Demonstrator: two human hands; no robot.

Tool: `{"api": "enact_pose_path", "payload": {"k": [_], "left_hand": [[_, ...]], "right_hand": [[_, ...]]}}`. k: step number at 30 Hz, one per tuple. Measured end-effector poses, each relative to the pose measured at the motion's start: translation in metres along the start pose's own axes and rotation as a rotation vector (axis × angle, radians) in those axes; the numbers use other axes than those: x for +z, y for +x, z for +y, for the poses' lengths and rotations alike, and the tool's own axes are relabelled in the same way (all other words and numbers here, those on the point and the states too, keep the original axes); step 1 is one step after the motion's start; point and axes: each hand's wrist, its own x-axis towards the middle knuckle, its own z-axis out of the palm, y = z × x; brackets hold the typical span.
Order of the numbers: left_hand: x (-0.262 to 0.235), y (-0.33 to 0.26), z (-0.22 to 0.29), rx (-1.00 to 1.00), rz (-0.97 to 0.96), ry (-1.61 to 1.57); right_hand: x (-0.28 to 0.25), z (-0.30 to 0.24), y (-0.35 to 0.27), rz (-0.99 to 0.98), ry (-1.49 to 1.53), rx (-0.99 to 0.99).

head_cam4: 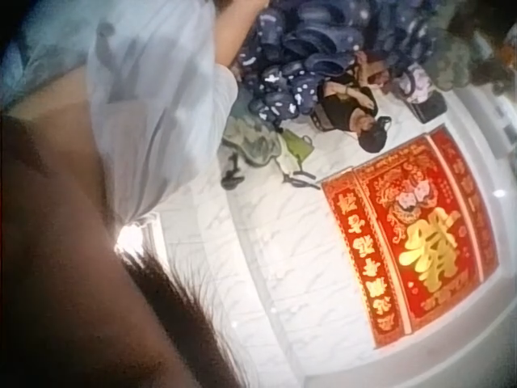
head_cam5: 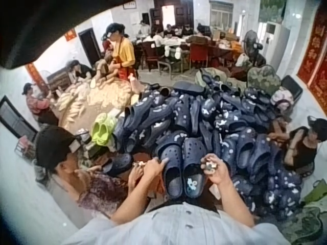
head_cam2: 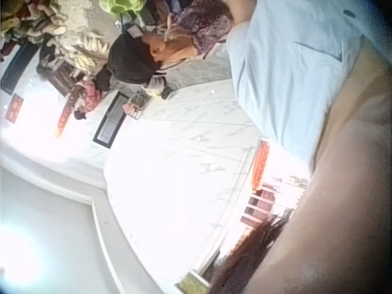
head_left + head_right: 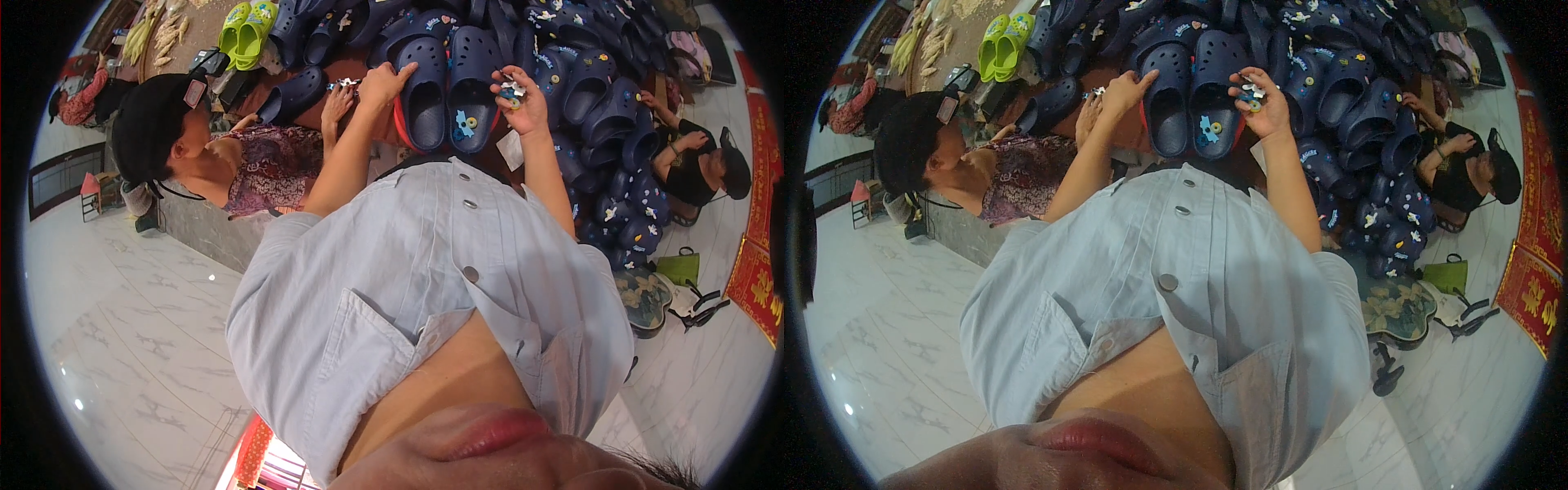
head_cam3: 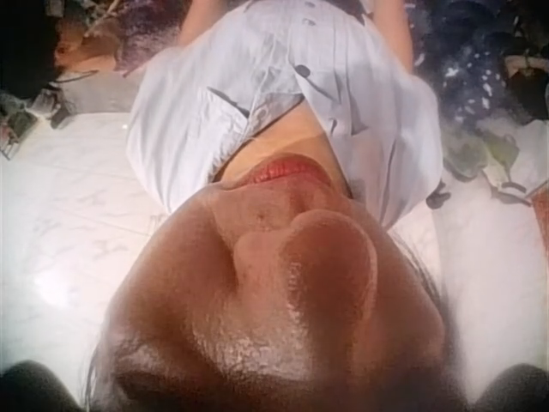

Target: Attaching decorative charms into the holes of foam clogs.

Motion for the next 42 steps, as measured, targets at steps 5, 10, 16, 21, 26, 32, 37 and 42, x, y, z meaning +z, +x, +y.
{"api": "enact_pose_path", "payload": {"k": [5, 10, 16, 21, 26, 32, 37, 42], "left_hand": [[0.01, 0.007, -0.005, 0.003, 0.003, 0.002], [0.018, 0.009, -0.011, 0.176, 0.131, 0.01], [0.023, 0.009, -0.017, 0.201, 0.228, -0.073], [0.022, 0.004, -0.014, 0.194, 0.256, -0.038], [0.006, 0.007, -0.01, 0.216, 0.289, -0.134], [-0.026, -0.019, 0.049, 0.559, 0.113, -0.377], [-0.015, -0.048, 0.084, 0.636, -0.174, -0.406], [-0.004, -0.044, 0.083, 0.744, -0.272, -0.321]], "right_hand": [[0.007, 0.016, -0.001, 0.033, -0.203, 0.083], [0.019, 0.035, 0.003, 0.13, -0.709, 0.091], [-0.005, 0.056, 0.015, 0.1, -1.154, -0.197], [0.018, 0.072, 0.003, 0.159, -1.472, -0.083], [0.022, 0.07, 0.002, 0.115, -1.6, -0.296], [0.058, 0.048, -0.017, 0.051, -0.79, 0.044], [0.044, 0.052, -0.019, 0.023, -0.746, 0.001], [0.034, 0.053, -0.026, 0.091, -0.823, -0.03]]}}
